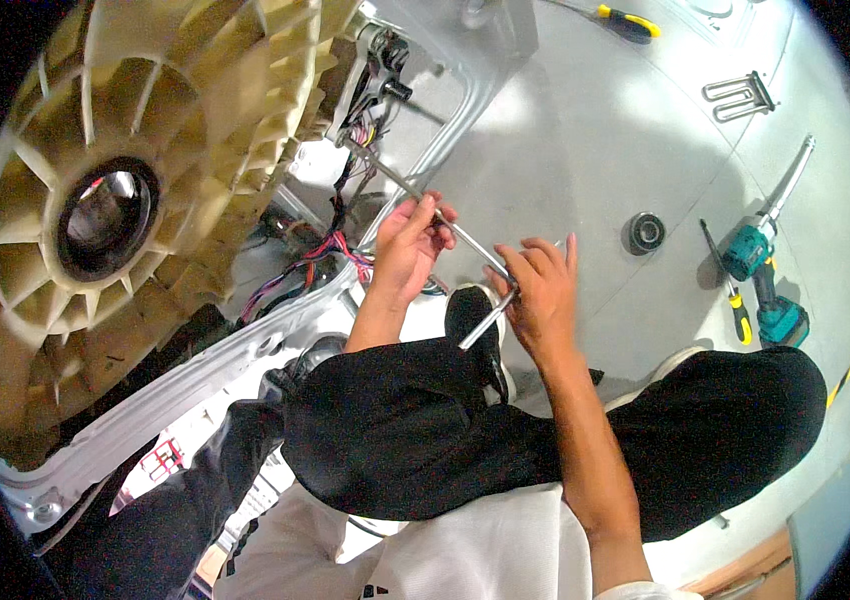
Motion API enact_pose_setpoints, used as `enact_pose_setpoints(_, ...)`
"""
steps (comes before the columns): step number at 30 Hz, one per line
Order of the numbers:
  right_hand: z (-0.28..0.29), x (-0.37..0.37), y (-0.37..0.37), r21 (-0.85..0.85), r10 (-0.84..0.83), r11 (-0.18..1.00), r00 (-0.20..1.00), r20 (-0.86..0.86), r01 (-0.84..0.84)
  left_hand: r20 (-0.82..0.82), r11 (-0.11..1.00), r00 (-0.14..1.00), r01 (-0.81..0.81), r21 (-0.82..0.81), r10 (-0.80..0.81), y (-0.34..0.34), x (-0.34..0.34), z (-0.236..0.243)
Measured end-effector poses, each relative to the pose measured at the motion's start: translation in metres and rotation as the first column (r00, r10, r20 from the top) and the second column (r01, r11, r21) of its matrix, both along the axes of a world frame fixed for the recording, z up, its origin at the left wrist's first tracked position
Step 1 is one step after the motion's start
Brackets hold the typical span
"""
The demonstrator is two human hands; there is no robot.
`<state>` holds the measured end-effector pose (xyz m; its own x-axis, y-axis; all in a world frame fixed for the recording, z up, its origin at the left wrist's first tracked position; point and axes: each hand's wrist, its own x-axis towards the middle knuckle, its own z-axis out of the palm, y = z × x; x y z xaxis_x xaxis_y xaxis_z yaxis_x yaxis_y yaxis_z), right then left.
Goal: The person uses a T-handle socket wrench to rotate a component inside the drum assembly of an appliance, while kneeling on the floor.
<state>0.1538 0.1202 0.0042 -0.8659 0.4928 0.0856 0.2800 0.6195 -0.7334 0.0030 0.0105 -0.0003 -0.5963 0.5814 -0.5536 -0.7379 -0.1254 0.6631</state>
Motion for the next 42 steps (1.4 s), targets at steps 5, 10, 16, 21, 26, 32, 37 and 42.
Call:
enact_pose_setpoints(5, -0.010, -0.017, 0.001, -0.060, -0.046, 0.998, 0.987, -0.155, 0.037, 0.003, 1.000, 1.000, 0.002, -0.012, -0.002, 0.002, -0.003, 0.001)
enact_pose_setpoints(10, -0.015, -0.017, -0.009, -0.478, -0.155, 0.874, 0.984, -0.093, 0.093, -0.023, 0.998, 1.000, 0.000, -0.067, -0.001, 0.005, -0.005, 0.002)
enact_pose_setpoints(16, 0.017, -0.024, -0.005, -0.788, -0.116, -0.576, 0.933, 0.340, 0.216, -0.046, 0.997, 0.999, 0.003, -0.081, -0.007, 0.000, -0.005, 0.000)
enact_pose_setpoints(21, 0.011, -0.023, -0.008, -0.423, -0.106, -0.906, 0.960, 0.260, 0.015, 0.005, 0.998, 1.000, 0.018, -0.057, -0.018, 0.000, 0.000, 0.005)
enact_pose_setpoints(26, 0.047, -0.028, -0.009, -0.653, -0.127, -0.607, 0.756, 0.642, 0.453, -0.064, 0.998, 0.998, 0.016, -0.063, -0.020, -0.003, 0.000, -0.001)
enact_pose_setpoints(32, 0.009, 0.029, -0.008, -0.149, -0.301, 0.936, 0.945, 0.133, 0.319, -0.062, 0.998, 0.998, -0.006, -0.070, 0.002, -0.001, 0.003, -0.001)
enact_pose_setpoints(37, 0.006, 0.007, -0.008, 0.030, -0.082, 0.996, 0.992, 0.092, 0.080, -0.062, 0.998, 0.998, 0.001, -0.070, -0.006, -0.002, 0.003, -0.001)
enact_pose_setpoints(42, -0.005, -0.006, -0.007, -0.158, 0.031, 0.987, 0.999, -0.028, -0.036, -0.058, 0.992, 0.998, 0.014, -0.124, -0.022, -0.005, 0.003, 0.003)
